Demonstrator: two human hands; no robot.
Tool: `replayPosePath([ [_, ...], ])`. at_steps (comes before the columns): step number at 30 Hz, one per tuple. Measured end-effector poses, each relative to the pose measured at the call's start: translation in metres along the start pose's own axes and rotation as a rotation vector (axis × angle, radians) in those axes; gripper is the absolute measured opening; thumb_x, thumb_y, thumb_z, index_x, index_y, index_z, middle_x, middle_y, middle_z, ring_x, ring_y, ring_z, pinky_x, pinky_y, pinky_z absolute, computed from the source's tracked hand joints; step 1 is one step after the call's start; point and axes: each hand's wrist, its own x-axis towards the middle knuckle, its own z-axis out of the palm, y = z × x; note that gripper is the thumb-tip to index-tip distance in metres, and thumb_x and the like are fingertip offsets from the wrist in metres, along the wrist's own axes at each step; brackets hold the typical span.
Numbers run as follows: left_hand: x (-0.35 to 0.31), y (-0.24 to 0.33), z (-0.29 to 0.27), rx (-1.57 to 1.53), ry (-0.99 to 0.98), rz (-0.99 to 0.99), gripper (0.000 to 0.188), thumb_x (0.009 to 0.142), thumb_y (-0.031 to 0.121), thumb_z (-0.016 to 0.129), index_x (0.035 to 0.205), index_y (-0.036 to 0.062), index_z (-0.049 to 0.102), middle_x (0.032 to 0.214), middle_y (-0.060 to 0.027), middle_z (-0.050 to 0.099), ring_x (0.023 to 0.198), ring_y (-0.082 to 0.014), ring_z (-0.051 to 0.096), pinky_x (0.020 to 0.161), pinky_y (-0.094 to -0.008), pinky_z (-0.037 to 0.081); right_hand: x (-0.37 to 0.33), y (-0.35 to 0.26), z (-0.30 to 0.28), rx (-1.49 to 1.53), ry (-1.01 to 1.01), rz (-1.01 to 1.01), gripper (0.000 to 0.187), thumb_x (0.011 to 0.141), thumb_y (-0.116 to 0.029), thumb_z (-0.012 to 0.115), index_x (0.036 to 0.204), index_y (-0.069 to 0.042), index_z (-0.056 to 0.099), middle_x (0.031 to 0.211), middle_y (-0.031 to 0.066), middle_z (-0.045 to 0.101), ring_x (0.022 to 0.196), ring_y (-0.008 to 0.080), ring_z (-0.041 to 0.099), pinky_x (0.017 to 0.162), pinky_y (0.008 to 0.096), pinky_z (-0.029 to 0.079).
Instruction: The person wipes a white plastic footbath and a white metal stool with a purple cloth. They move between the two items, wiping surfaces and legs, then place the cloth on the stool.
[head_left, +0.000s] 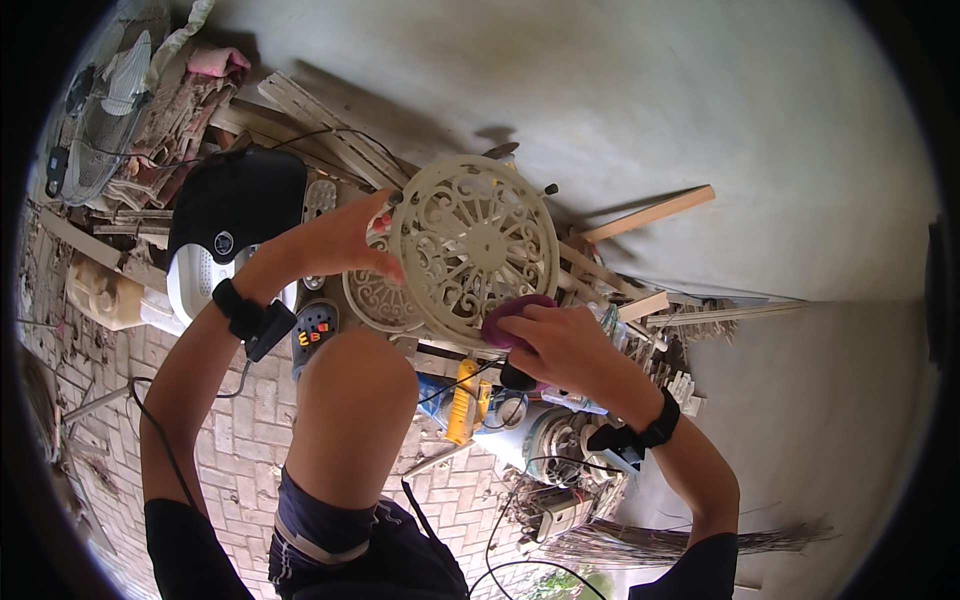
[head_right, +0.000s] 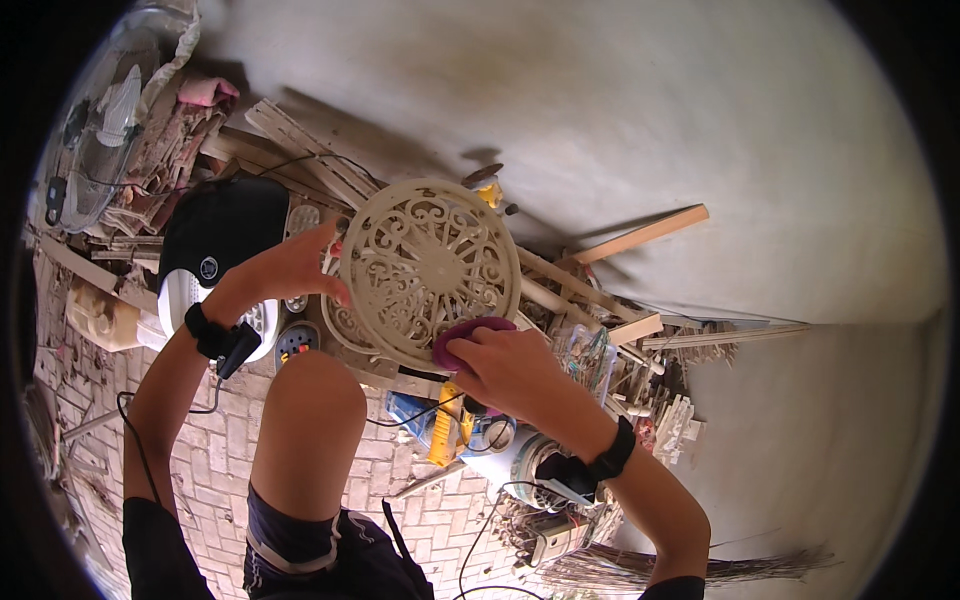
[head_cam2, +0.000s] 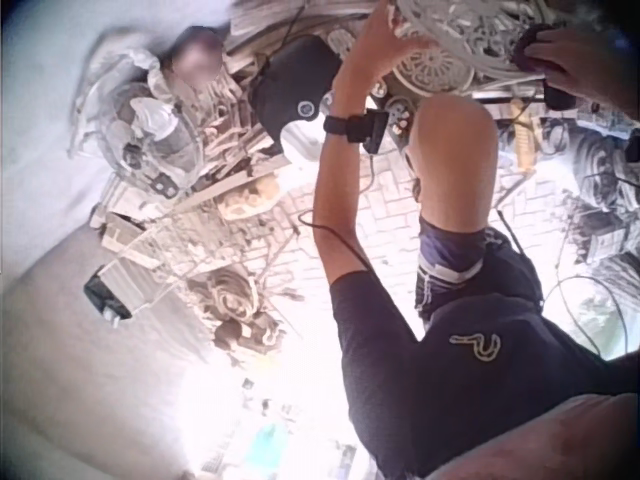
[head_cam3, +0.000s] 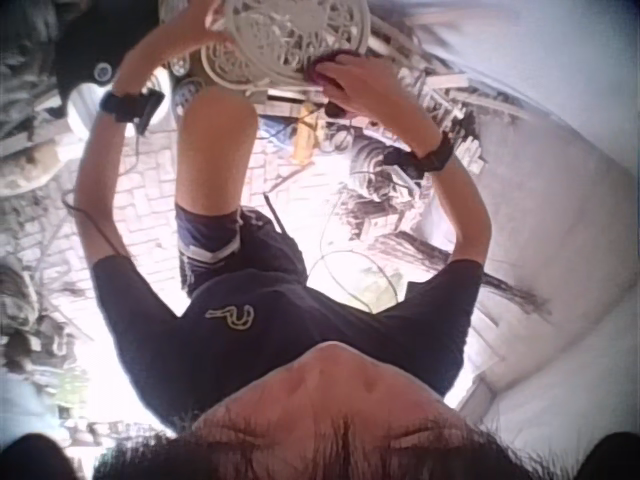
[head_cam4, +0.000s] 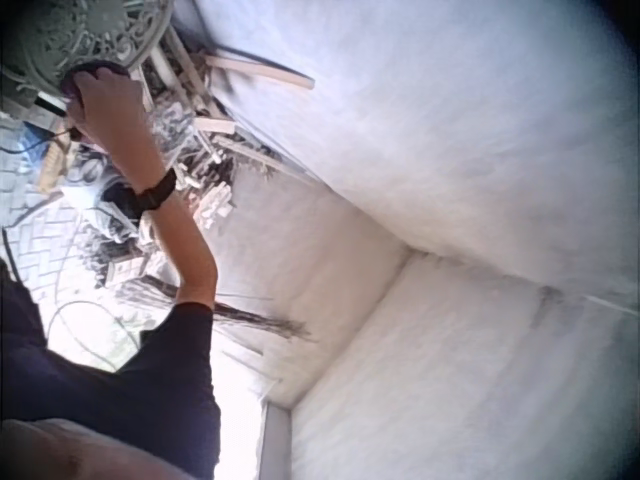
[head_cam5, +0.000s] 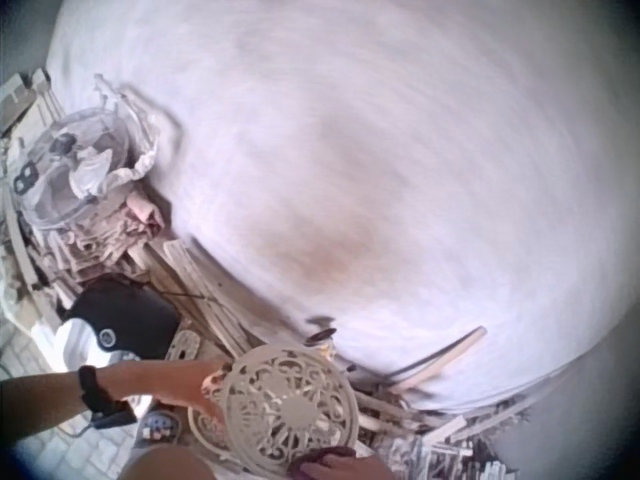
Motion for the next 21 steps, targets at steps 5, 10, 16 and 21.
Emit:
replayPosePath([
  [5,-0.003,0.007,0.0,0.038,-0.023,-0.043,0.099,0.071,0.04,0.089,0.147,0.0055,0.038,0.137,-0.0203,0.055,0.129,-0.0342,0.051,0.11,-0.0432,0.04,0.01,-0.011,-0.005,-0.082,-0.174,0.171,0.023,0.084,-0.03,0.066,0.1,-0.015,0.071,0.083,0.0061,0.069,0.074,0.0299,0.069,0.067,0.0438,0.056],
  [10,-0.003,0.006,0.004,-0.099,0.012,0.034,0.092,0.07,0.029,0.089,0.145,0.0054,0.04,0.131,-0.0168,0.056,0.12,-0.0303,0.052,0.105,-0.0411,0.041,-0.005,0.041,-0.058,0.288,-0.009,0.466,0.034,0.081,-0.028,0.061,0.11,-0.012,0.073,0.08,0.015,0.071,0.072,0.0338,0.068,0.068,0.0413,0.053],
  [16,-0.005,0.004,0.013,-0.048,0.09,0.037,0.083,0.073,0.029,0.088,0.139,0.0031,0.045,0.114,-0.012,0.061,0.102,-0.0236,0.054,0.096,-0.0377,0.044,-0.082,0.035,-0.075,-0.235,0.333,0.592,0.039,0.076,-0.02,0.067,0.114,-0.012,0.071,0.084,0.0137,0.069,0.079,0.0327,0.067,0.069,0.0444,0.054],
  [21,0.012,-0.003,0.023,-0.038,0.181,0.129,0.059,0.08,0.026,0.083,0.124,0.0025,0.051,0.102,-0.0071,0.06,0.09,-0.0183,0.053,0.087,-0.0321,0.046,-0.118,0.002,-0.034,-0.185,0.727,0.558,0.044,0.073,-0.008,0.07,0.116,-0.013,0.071,0.082,0.0097,0.058,0.07,0.0291,0.06,0.063,0.0407,0.052],
])
